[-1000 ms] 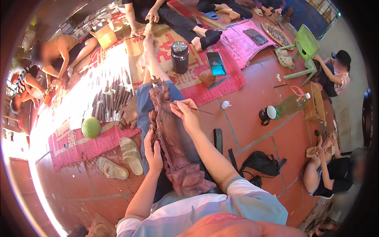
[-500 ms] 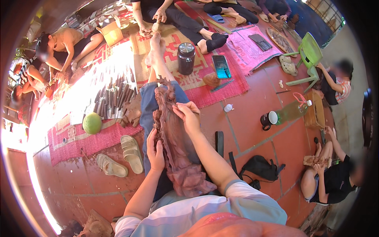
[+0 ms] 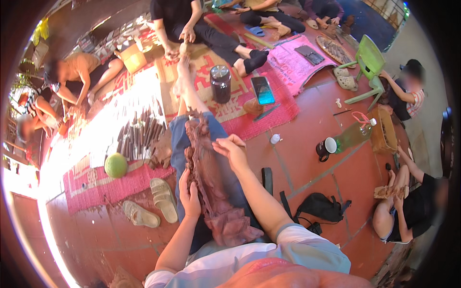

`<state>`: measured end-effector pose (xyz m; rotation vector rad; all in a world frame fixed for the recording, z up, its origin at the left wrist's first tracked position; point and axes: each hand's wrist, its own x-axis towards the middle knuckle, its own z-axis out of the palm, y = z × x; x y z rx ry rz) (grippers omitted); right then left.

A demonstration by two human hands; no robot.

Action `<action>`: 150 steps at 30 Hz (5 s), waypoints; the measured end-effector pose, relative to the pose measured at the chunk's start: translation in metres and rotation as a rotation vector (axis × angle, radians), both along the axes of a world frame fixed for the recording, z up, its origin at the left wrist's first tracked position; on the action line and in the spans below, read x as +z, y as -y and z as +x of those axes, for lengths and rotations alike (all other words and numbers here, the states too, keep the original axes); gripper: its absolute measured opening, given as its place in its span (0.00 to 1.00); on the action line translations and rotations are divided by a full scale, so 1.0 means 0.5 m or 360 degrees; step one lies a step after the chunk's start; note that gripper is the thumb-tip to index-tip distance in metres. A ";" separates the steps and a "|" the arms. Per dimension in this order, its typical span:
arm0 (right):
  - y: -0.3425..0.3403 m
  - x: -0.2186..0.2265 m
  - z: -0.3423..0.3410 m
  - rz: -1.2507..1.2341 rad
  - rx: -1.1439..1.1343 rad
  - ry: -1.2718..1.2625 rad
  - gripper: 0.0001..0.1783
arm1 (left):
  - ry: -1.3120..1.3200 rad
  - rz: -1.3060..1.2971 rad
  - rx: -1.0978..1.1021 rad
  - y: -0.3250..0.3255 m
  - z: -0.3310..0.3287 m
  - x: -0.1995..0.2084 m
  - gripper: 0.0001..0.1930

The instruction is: The person carves a piece of wood using a chisel while sitting on the floor. They hold the wood with one hand and use the chisel with the other to shape and refine the surface. The person occasionally pauses to inspect the work.

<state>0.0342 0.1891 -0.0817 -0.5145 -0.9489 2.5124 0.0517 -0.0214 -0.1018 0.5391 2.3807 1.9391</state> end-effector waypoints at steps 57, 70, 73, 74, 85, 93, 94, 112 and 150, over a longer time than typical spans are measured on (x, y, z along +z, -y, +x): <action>0.019 -0.038 0.078 0.0052 -0.0193 -0.0171 0.05 | 0.1147 0.0434 -0.0398 0.050 0.120 0.079 0.58; 0.051 0.043 0.067 0.0825 0.0094 -0.0032 0.08 | 0.0966 0.0380 -0.0336 0.044 0.131 0.039 0.52; 0.051 0.045 0.075 0.1399 -0.0041 -0.0140 0.06 | 0.0967 0.0426 -0.0331 0.042 0.131 0.033 0.52; 0.050 0.046 0.077 0.1675 -0.0085 -0.0167 0.06 | 0.0992 0.0451 -0.0328 0.040 0.132 0.046 0.52; 0.073 0.082 0.076 0.1669 0.0161 -0.0071 0.16 | 0.0960 0.0381 -0.0351 0.043 0.130 0.043 0.53; 0.081 0.056 0.083 0.1939 0.0128 -0.0180 0.15 | 0.0974 0.0406 -0.0344 0.041 0.131 0.050 0.50; 0.084 0.060 0.089 0.1969 0.0105 -0.0236 0.14 | 0.0974 0.0414 -0.0343 0.042 0.132 0.047 0.50; 0.110 0.081 0.115 0.2089 0.0068 0.0026 0.13 | 0.1016 0.0467 -0.0328 0.034 0.142 0.059 0.52; 0.118 0.076 0.111 0.1826 -0.0048 -0.0019 0.10 | 0.1000 0.0413 -0.0310 0.050 0.148 0.046 0.51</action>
